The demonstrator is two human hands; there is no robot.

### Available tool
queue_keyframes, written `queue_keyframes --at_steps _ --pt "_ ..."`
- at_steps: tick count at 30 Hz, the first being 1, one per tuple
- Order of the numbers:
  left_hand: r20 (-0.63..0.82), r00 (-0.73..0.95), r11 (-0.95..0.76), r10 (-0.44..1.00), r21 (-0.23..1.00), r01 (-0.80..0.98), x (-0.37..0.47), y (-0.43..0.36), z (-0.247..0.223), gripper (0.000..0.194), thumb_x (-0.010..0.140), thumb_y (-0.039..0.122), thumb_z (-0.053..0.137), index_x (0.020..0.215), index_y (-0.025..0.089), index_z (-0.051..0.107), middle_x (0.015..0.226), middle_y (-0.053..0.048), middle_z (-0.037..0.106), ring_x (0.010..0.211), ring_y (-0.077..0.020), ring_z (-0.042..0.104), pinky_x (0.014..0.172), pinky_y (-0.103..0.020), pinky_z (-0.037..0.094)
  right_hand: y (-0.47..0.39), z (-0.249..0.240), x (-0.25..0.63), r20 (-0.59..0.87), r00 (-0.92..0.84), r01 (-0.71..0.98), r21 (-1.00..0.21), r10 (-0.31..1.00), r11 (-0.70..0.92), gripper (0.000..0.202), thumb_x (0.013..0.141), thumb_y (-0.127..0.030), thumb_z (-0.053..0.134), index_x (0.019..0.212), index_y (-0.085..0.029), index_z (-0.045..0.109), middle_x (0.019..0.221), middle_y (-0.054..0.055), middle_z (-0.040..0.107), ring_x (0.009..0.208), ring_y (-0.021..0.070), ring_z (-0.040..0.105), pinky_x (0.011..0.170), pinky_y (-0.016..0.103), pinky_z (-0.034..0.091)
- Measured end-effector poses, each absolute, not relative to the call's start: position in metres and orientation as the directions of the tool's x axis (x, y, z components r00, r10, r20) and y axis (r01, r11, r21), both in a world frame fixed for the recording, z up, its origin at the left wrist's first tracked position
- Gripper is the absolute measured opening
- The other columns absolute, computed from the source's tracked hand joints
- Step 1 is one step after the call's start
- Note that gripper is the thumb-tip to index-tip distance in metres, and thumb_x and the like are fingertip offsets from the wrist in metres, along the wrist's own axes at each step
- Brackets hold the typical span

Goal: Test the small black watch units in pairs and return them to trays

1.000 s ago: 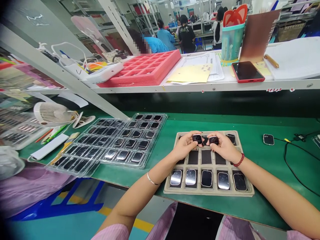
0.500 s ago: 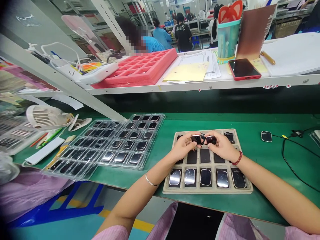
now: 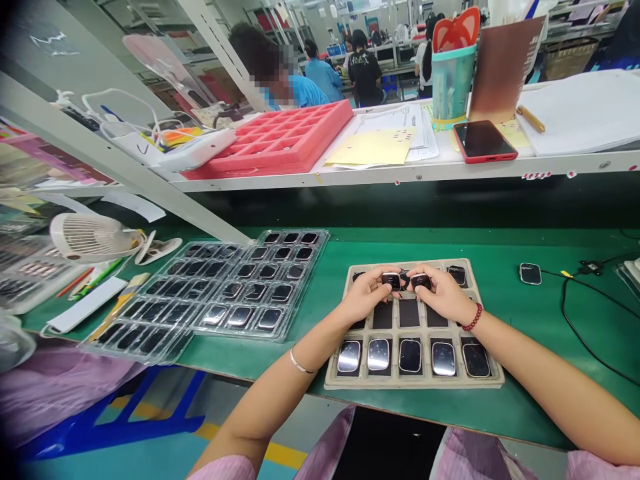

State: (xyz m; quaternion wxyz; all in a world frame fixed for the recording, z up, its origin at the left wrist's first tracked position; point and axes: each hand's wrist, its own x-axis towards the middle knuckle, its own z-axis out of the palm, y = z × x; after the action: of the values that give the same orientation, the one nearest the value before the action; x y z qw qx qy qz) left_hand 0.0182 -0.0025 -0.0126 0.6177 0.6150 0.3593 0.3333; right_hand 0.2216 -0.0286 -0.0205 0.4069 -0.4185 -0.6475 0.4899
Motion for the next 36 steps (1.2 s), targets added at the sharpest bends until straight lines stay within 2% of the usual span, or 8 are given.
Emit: queue_keyframes --at_steps 5,10,13,18,23,29,33,36 --pt "-0.021 0.514 0.042 0.858 0.999 -0.028 0.0198 -0.003 -0.0116 0.041 0.071 0.011 0.059 0.111 0.015 0.056 0.113 -0.01 0.063 0.074 -0.0133 0.067 0.074 -0.027 0.051 -0.0282 -0.0206 0.2216 0.153 -0.33 0.159 -0.964 0.931 0.215 0.035 0.075 -0.009 0.052 0.108 -0.021 0.054 0.094 0.005 0.062 0.084 0.0192 0.061 0.073 0.033 0.051" --pt "-0.034 0.509 0.057 0.86 0.998 -0.029 0.0208 -0.004 -0.0096 0.041 0.069 0.008 0.058 0.109 0.015 0.057 0.107 -0.01 0.064 0.076 -0.014 0.066 0.079 -0.03 0.052 -0.0286 -0.0195 0.2213 0.122 -0.326 0.146 -0.973 0.937 0.177 0.031 0.076 -0.01 0.051 0.105 -0.02 0.054 0.09 0.004 0.063 0.076 0.0178 0.062 0.069 0.033 0.052" --pt "-0.033 0.513 0.055 0.858 0.998 -0.029 0.0208 -0.0039 -0.0098 0.041 0.069 0.007 0.057 0.109 0.015 0.056 0.107 -0.009 0.065 0.076 -0.0135 0.066 0.08 -0.03 0.052 -0.0284 -0.0203 0.2211 0.107 -0.329 0.151 -0.975 0.938 0.164 0.029 0.077 -0.01 0.049 0.104 -0.02 0.054 0.087 0.004 0.063 0.069 0.0163 0.06 0.067 0.033 0.052" --pt "-0.038 0.505 0.051 0.862 0.999 -0.013 0.0211 -0.0037 -0.0102 0.042 0.069 0.006 0.055 0.11 0.015 0.056 0.108 -0.009 0.064 0.073 -0.0125 0.066 0.08 -0.03 0.052 -0.0283 -0.0208 0.2213 0.116 -0.343 0.118 -0.979 0.932 0.165 0.034 0.075 -0.008 0.05 0.106 -0.02 0.053 0.092 0.004 0.063 0.077 0.0171 0.061 0.071 0.033 0.051" --pt "-0.023 0.508 0.039 0.861 0.999 -0.021 0.0206 -0.0035 -0.0118 0.04 0.07 0.008 0.056 0.11 0.015 0.056 0.105 -0.009 0.065 0.079 -0.0147 0.066 0.081 -0.032 0.053 -0.0286 -0.0196 0.2222 0.071 -0.341 0.095 -0.989 0.937 0.11 0.023 0.083 -0.018 0.047 0.105 -0.02 0.054 0.09 0.004 0.063 0.067 0.0155 0.061 0.064 0.032 0.052" --pt "-0.017 0.505 0.034 0.863 0.999 -0.024 0.0203 -0.0033 -0.0128 0.04 0.07 0.009 0.057 0.11 0.015 0.056 0.105 -0.009 0.065 0.079 -0.0148 0.066 0.08 -0.032 0.053 -0.0289 -0.0194 0.2223 0.091 -0.354 0.079 -0.989 0.931 0.126 0.029 0.078 -0.014 0.05 0.106 -0.02 0.055 0.092 0.004 0.063 0.07 0.0159 0.062 0.068 0.033 0.052" --pt "-0.023 0.512 0.038 0.859 0.999 -0.02 0.0205 -0.0038 -0.0112 0.04 0.071 0.009 0.056 0.11 0.015 0.056 0.104 -0.009 0.065 0.083 -0.0159 0.065 0.08 -0.032 0.053 -0.0285 -0.0191 0.2226 0.068 -0.355 0.111 -0.987 0.932 0.114 0.022 0.085 -0.019 0.045 0.105 -0.019 0.055 0.091 0.005 0.063 0.069 0.0159 0.062 0.065 0.033 0.052" --pt "-0.018 0.513 0.028 0.858 1.0 -0.011 0.0204 -0.0043 -0.0101 0.04 0.071 0.01 0.058 0.11 0.015 0.056 0.104 -0.009 0.065 0.078 -0.0147 0.066 0.079 -0.03 0.052 -0.0286 -0.019 0.2222 0.09 -0.353 0.125 -0.982 0.931 0.143 0.023 0.083 -0.017 0.048 0.105 -0.019 0.054 0.092 0.005 0.063 0.074 0.0168 0.063 0.071 0.034 0.052"
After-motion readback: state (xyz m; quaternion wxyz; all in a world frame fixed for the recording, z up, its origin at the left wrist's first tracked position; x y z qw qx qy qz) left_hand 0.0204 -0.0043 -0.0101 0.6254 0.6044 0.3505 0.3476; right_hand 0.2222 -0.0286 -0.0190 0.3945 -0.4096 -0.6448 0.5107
